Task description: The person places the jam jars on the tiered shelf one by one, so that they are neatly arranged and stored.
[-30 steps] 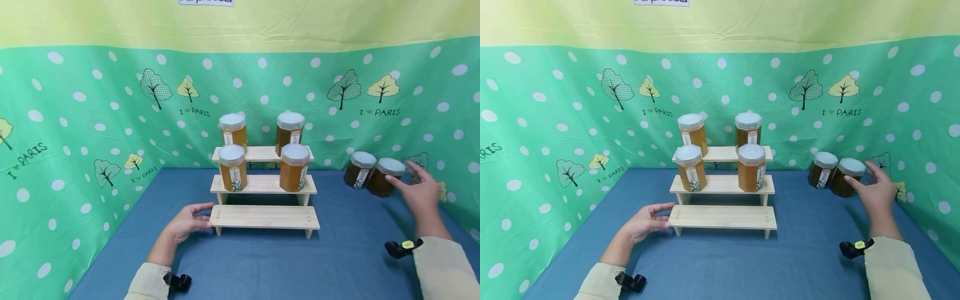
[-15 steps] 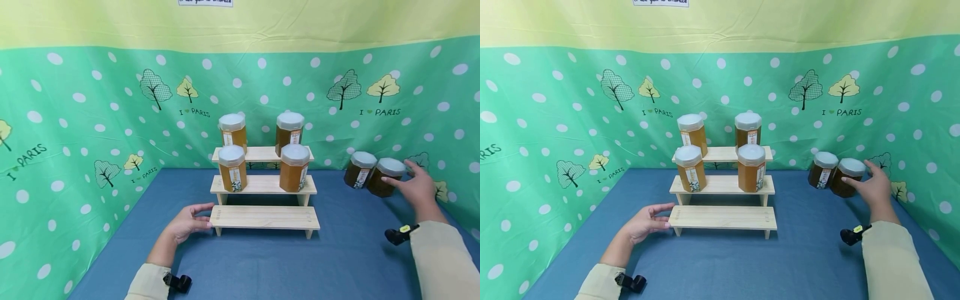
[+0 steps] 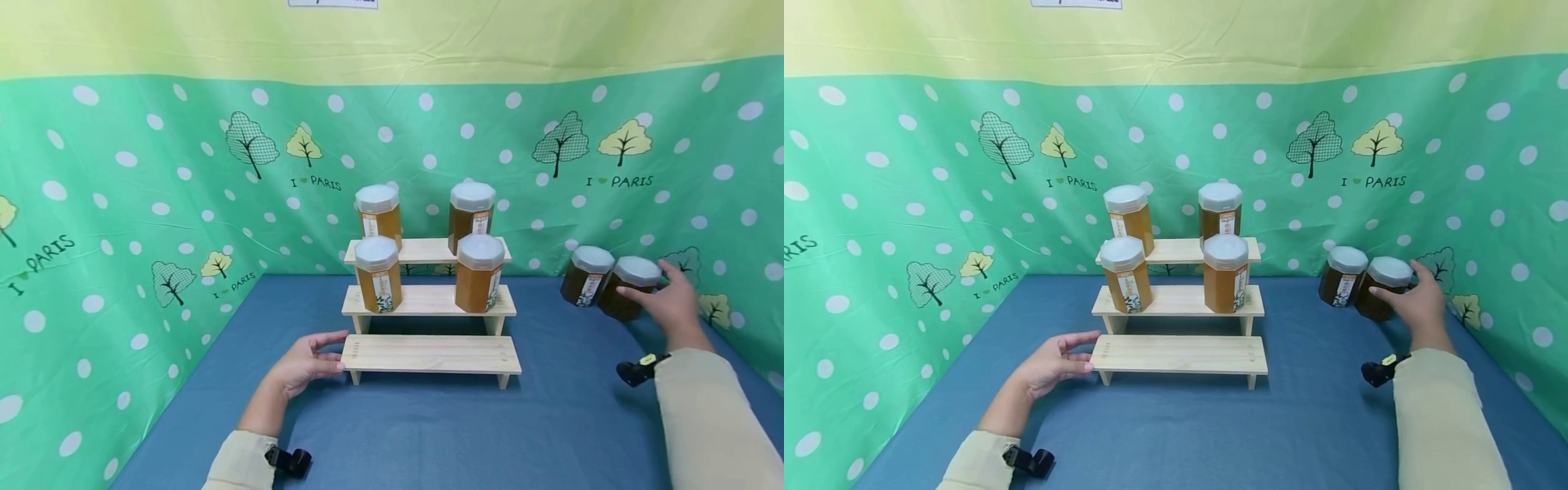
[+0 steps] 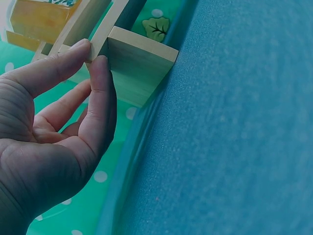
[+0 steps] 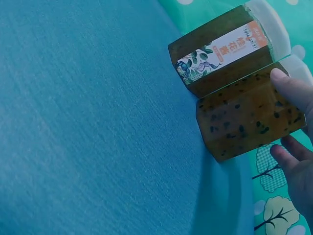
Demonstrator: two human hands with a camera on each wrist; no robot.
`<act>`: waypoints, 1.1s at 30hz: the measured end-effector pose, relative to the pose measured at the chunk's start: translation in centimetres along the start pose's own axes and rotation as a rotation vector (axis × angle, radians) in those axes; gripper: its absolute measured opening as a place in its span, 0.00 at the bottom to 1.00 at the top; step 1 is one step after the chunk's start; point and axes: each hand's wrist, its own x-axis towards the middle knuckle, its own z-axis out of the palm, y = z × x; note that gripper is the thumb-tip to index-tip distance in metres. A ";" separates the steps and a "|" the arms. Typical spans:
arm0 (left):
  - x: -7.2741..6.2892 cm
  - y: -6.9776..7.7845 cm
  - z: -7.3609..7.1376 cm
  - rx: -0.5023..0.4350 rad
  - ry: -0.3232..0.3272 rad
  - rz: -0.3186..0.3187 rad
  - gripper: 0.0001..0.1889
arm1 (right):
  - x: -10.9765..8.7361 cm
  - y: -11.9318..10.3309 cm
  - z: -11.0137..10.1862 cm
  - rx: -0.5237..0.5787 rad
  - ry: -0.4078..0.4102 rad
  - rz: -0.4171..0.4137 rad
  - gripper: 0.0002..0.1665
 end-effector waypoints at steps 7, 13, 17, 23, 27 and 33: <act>0.0 0.0 0.0 0.001 -0.008 0.001 0.41 | -0.2 -0.3 0.1 0.010 0.001 -0.031 0.54; 0.0 0.0 0.0 0.005 -0.001 -0.001 0.41 | -0.3 -0.6 0.3 0.019 0.022 -0.021 0.52; 0.0 0.1 0.0 0.006 0.001 -0.003 0.41 | -0.4 -0.7 0.4 0.043 0.037 0.007 0.52; 0.0 0.0 0.0 0.006 0.003 -0.002 0.41 | -0.9 -0.8 0.7 0.076 0.091 0.064 0.53; 0.0 0.0 0.0 0.000 0.003 -0.003 0.41 | -1.3 -0.8 0.9 0.088 0.110 0.072 0.53; 0.0 0.0 0.0 -0.003 -0.001 -0.004 0.41 | -2.3 -1.1 1.0 0.119 0.122 0.128 0.54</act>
